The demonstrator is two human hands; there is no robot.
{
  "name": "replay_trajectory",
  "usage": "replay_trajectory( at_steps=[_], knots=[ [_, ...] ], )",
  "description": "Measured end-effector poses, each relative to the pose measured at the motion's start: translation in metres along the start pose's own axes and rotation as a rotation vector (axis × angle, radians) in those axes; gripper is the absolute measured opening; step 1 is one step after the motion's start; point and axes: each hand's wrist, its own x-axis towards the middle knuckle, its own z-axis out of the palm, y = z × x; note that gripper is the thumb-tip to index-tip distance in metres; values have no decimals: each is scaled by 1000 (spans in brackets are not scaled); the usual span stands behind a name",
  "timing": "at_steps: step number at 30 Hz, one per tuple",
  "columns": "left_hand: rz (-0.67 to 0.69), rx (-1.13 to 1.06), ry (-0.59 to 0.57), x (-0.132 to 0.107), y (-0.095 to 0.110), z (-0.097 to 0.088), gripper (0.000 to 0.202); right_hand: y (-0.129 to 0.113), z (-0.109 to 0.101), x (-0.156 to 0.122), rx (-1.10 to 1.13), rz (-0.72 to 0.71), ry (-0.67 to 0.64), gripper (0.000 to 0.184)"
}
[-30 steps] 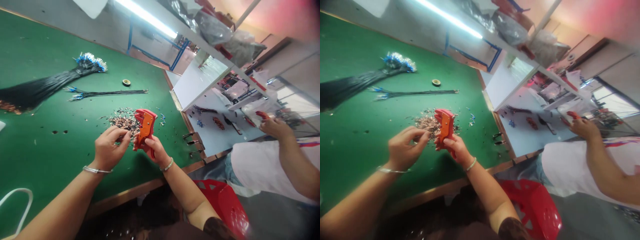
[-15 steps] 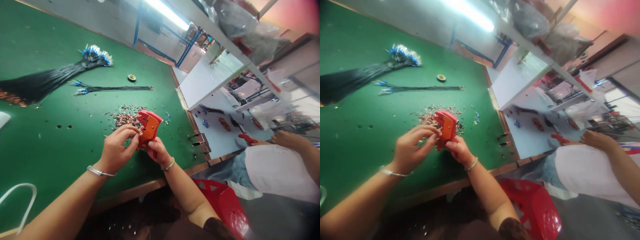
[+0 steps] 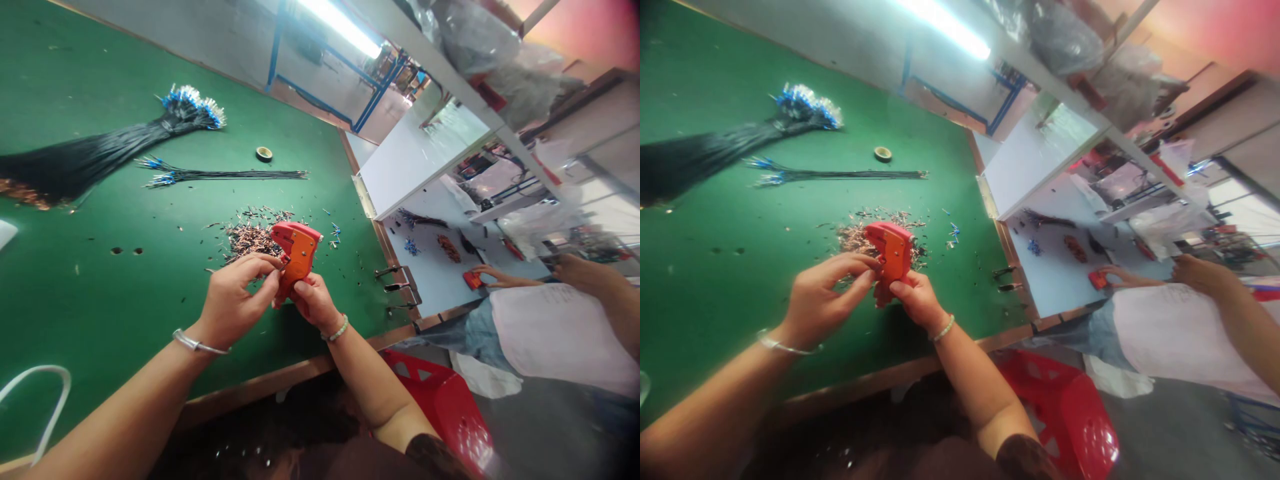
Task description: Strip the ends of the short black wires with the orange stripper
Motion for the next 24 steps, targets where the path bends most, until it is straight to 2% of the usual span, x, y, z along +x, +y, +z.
replay_trajectory(
  at_steps=[12,17,21,24],
  knots=[
    [-88,-29,-41,0,0,0,16,0,5,-5,-104,-65,127,42],
    [-140,-45,-52,0,-4,0,16,-4,6,-4,-109,-38,218,42],
    [-167,-39,-35,1,-10,-2,18,-23,2,-4,12,-74,125,52],
    [-202,-43,-14,3,-15,-4,18,-38,-4,-7,97,-43,36,55]
  ],
)
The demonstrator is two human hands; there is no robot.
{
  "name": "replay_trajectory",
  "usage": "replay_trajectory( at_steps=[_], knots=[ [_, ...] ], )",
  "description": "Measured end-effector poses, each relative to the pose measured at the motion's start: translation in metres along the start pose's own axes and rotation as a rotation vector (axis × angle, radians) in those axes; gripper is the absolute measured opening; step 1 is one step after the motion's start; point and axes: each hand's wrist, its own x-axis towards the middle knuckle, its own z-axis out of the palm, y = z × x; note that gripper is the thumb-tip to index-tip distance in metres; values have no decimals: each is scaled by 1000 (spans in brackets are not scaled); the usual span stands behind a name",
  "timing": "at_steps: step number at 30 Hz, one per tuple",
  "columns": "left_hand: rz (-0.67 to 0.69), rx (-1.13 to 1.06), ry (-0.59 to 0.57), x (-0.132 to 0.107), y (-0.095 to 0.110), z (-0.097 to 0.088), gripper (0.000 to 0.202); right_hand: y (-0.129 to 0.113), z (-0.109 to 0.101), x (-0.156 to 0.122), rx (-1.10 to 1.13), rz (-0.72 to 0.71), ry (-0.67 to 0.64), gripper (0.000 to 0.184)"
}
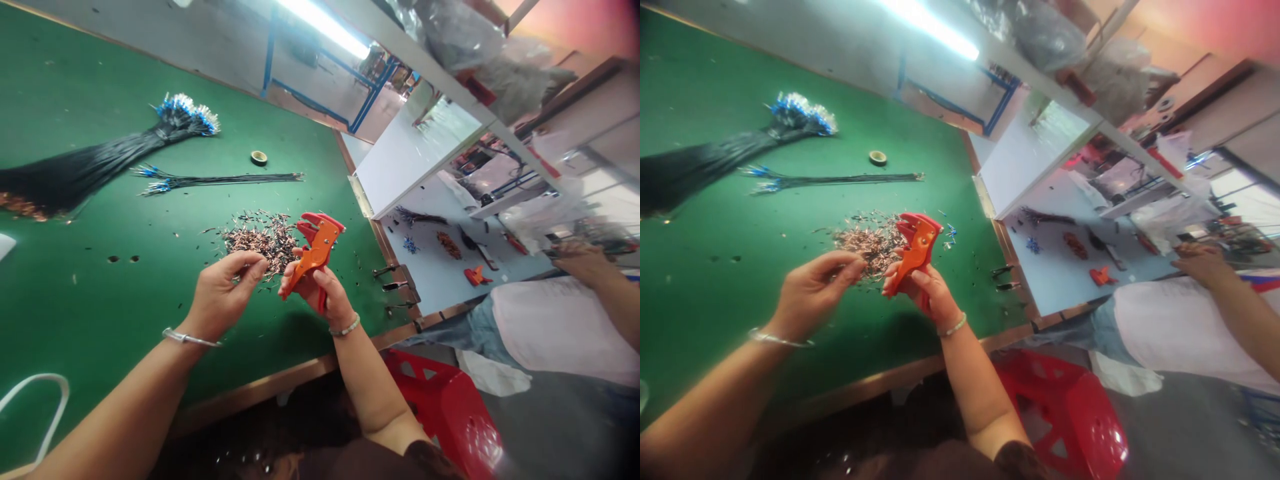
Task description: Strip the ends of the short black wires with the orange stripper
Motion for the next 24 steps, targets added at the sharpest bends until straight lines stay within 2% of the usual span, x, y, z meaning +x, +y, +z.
replay_trajectory(
  at_steps=[3,6,9,14,24],
  knots=[
    [27,-6,46,3,-2,-4,17,-5,-5,-2,55,69,-105,49],
    [125,40,56,6,-2,-8,12,-2,-6,-5,108,161,-208,41],
    [220,105,51,8,-2,-12,9,1,-3,-6,92,229,-237,41],
    [310,193,44,7,-7,-12,9,-1,-2,-7,13,250,-303,46],
    [345,249,34,7,-8,-13,10,2,-2,-8,-81,252,-249,55]
  ],
)
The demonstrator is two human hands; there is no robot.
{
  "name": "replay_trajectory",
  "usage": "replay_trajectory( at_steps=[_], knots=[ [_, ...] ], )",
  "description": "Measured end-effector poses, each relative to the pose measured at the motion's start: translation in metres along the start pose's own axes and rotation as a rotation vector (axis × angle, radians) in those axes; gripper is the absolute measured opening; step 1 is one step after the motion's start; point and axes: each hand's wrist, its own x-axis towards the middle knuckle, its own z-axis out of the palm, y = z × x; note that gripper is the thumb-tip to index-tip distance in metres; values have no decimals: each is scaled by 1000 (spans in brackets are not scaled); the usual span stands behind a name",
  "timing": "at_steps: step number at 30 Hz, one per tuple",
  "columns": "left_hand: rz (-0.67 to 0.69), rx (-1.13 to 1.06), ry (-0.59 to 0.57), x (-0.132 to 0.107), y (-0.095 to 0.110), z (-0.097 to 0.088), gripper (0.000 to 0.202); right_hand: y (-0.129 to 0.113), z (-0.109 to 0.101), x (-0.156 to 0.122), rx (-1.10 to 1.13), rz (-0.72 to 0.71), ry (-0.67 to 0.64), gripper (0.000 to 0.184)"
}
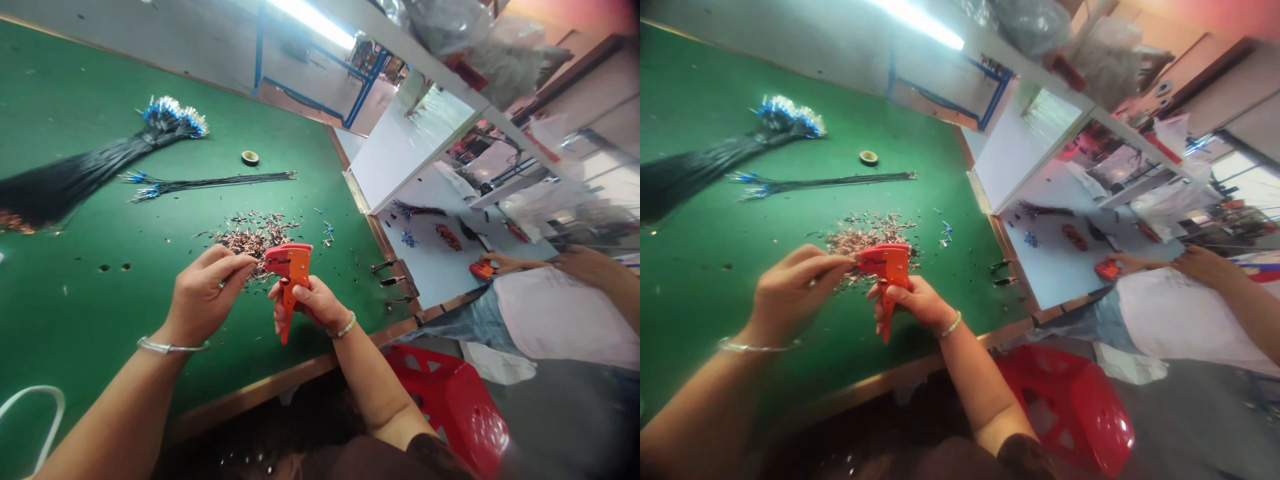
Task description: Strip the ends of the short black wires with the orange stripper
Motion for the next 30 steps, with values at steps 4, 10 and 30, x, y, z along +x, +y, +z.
replay_trajectory(
  at_steps=[4,10,30],
  knots=[
    [-7,-14,8,0,2,0,9,4,0,2,-31,-11,41,54],
    [-272,-115,-9,4,5,-1,30,9,3,7,-14,-82,123,49],
    [-521,-222,-34,6,4,0,26,12,6,12,23,-120,149,47]
  ],
)
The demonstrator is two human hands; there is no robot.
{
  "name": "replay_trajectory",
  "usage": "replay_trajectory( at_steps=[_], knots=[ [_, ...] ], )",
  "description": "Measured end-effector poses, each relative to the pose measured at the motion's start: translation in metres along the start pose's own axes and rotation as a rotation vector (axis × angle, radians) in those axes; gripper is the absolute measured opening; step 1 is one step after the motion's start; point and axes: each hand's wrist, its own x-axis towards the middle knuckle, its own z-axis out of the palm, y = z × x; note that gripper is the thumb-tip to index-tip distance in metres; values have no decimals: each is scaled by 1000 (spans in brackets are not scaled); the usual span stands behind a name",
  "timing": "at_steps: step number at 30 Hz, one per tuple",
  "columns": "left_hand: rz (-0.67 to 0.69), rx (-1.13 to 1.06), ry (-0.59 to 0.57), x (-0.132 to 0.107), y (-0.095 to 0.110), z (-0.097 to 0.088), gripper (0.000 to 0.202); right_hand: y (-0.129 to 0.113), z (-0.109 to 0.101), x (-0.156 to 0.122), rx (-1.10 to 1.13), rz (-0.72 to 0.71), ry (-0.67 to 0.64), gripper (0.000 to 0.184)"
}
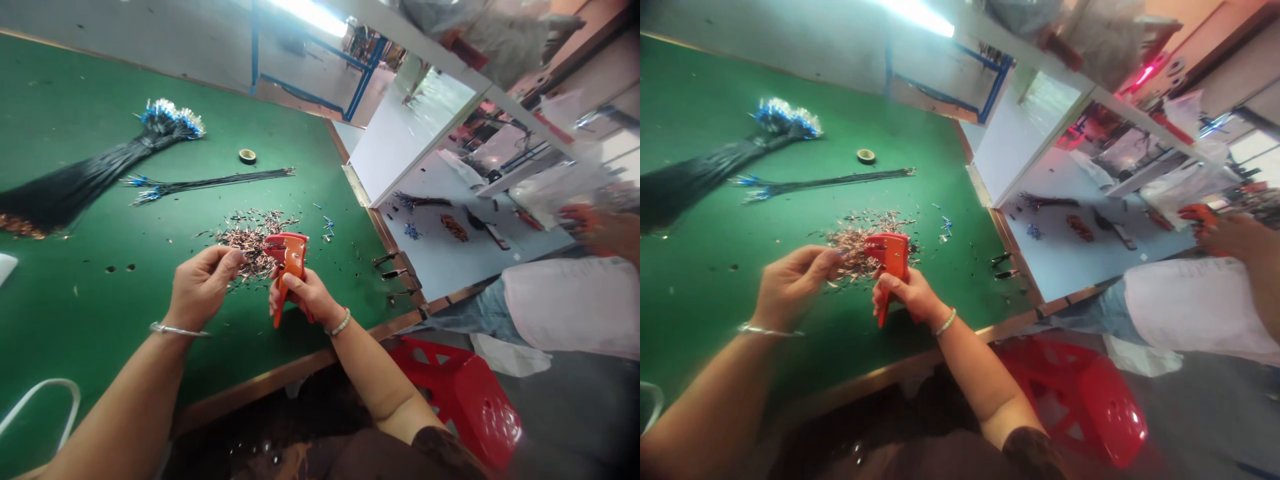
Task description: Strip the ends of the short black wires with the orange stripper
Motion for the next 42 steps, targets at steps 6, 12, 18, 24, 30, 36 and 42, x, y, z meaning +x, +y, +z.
replay_trajectory(
  at_steps=[6,12,18,24,30,36,42],
  knots=[
    [6,-17,42,0,3,-3,24,-7,-11,0,83,36,-108,43],
    [-3,-52,-13,0,7,-3,22,-7,-11,-3,52,75,-189,44],
    [-16,-76,-75,0,7,-5,25,-9,-10,-6,39,90,-211,49],
    [-67,-189,-105,-1,3,-4,26,-11,-9,-6,56,75,-236,48],
    [-79,-187,-141,-4,4,0,25,-12,-8,-8,37,95,-255,51],
    [-74,-143,-119,-4,6,1,25,-11,-8,-8,31,79,-241,52],
    [-57,-121,-132,-3,8,0,25,-8,-9,-6,-43,118,-173,51]
  ],
)
